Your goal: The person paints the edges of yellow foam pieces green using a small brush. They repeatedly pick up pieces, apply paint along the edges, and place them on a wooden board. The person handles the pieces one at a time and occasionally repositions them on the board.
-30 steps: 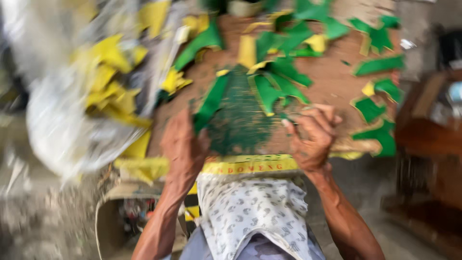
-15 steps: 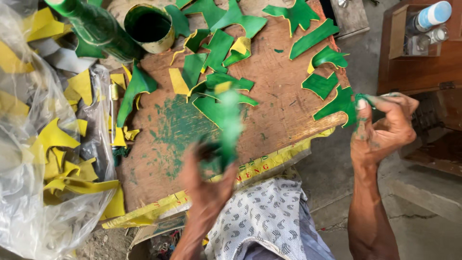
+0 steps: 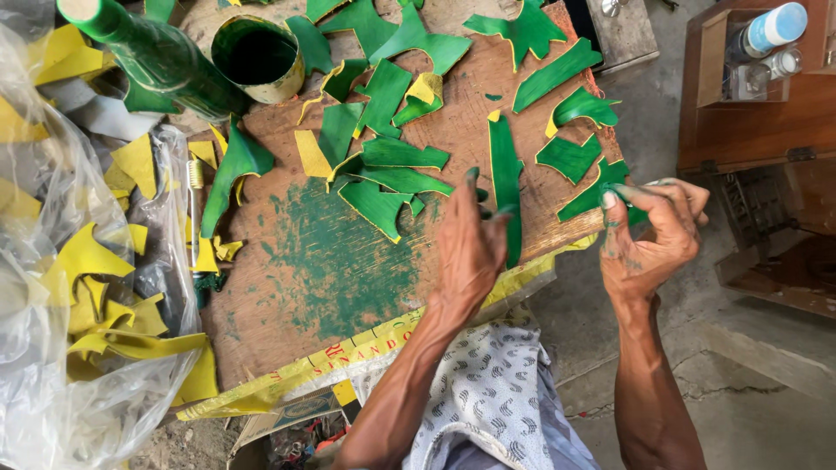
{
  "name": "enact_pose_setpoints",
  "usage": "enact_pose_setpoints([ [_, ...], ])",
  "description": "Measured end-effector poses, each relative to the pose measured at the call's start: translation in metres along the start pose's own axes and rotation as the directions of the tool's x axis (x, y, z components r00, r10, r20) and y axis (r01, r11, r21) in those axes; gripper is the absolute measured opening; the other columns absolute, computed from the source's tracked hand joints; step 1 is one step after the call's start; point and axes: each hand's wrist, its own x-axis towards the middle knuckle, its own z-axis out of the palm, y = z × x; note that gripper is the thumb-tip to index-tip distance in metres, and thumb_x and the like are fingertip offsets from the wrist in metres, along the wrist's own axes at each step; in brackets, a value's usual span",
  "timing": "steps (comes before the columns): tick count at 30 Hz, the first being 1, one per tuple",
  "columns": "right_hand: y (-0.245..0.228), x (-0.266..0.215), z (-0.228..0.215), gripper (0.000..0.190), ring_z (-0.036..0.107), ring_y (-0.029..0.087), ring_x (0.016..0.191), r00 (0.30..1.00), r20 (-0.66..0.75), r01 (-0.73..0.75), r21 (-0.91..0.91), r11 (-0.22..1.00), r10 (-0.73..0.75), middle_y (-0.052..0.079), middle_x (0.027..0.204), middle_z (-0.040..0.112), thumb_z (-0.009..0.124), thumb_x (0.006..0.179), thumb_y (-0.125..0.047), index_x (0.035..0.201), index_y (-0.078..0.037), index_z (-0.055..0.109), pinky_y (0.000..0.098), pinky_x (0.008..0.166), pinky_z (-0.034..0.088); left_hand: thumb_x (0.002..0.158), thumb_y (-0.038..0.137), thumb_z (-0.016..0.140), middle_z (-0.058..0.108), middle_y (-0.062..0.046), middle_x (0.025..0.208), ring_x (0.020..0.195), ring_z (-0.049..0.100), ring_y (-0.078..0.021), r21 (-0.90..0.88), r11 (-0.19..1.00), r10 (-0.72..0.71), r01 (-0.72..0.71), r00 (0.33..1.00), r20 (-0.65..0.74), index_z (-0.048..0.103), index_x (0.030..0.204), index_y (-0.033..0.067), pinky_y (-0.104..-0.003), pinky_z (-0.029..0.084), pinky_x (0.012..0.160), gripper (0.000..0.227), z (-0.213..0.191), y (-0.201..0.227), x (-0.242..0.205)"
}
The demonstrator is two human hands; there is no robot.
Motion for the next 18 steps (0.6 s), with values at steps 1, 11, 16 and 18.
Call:
enact_pose_setpoints([
  [1,0.001,0.0,0.0,0.022,0.058,0.023,0.109,1.0,0.008,-0.013,0.015,1.0,0.013,0.004,0.097,0.065,0.083,0.106,-0.027,0.103,-0.007,0.076,0.0354,0.098,0.041,0.087,0.001,0.066,0.065,-0.025,0.119,0.094,0.069,-0.0382,-0.02,1.0,-0.015,0.015,1.0,0.008,0.041,0.147,-0.0047,-0.046,0.055,0.079,0.065,-0.004,-0.006,-0.004],
  [11,0.0,-0.004,0.012,0.022,0.059,0.023,0.11,0.999,0.039,-0.036,0.066,0.997,0.033,0.004,0.098,0.066,0.084,0.105,-0.027,0.103,-0.006,0.076,0.0348,0.098,0.042,0.092,-0.007,0.048,0.068,-0.029,0.126,0.111,0.07,-0.0437,-0.284,0.957,-0.025,0.059,0.992,0.121,0.04,0.148,-0.0033,-0.047,0.055,0.095,0.057,0.007,-0.008,-0.012],
  [16,-0.002,-0.002,0.015,0.018,0.059,0.023,0.109,0.999,0.049,-0.022,0.063,0.998,0.019,0.003,0.096,0.066,0.085,0.103,-0.022,0.102,-0.006,0.077,0.035,0.098,0.041,0.091,-0.006,0.047,0.067,-0.031,0.123,0.11,0.067,-0.048,-0.26,0.963,-0.037,0.072,0.99,0.14,0.04,0.147,-0.0035,-0.049,0.054,0.094,0.057,0.005,0.004,-0.001],
  [18,-0.001,-0.003,0.014,0.016,0.059,0.022,0.109,0.998,0.059,-0.025,0.061,0.998,0.022,0.003,0.097,0.066,0.085,0.102,-0.02,0.102,-0.007,0.077,0.0347,0.098,0.041,0.093,-0.005,0.048,0.068,-0.032,0.121,0.109,0.066,-0.0504,-0.252,0.966,-0.026,0.063,0.989,0.146,0.041,0.145,-0.0033,-0.051,0.053,0.09,0.053,0.002,0.009,0.0],
])
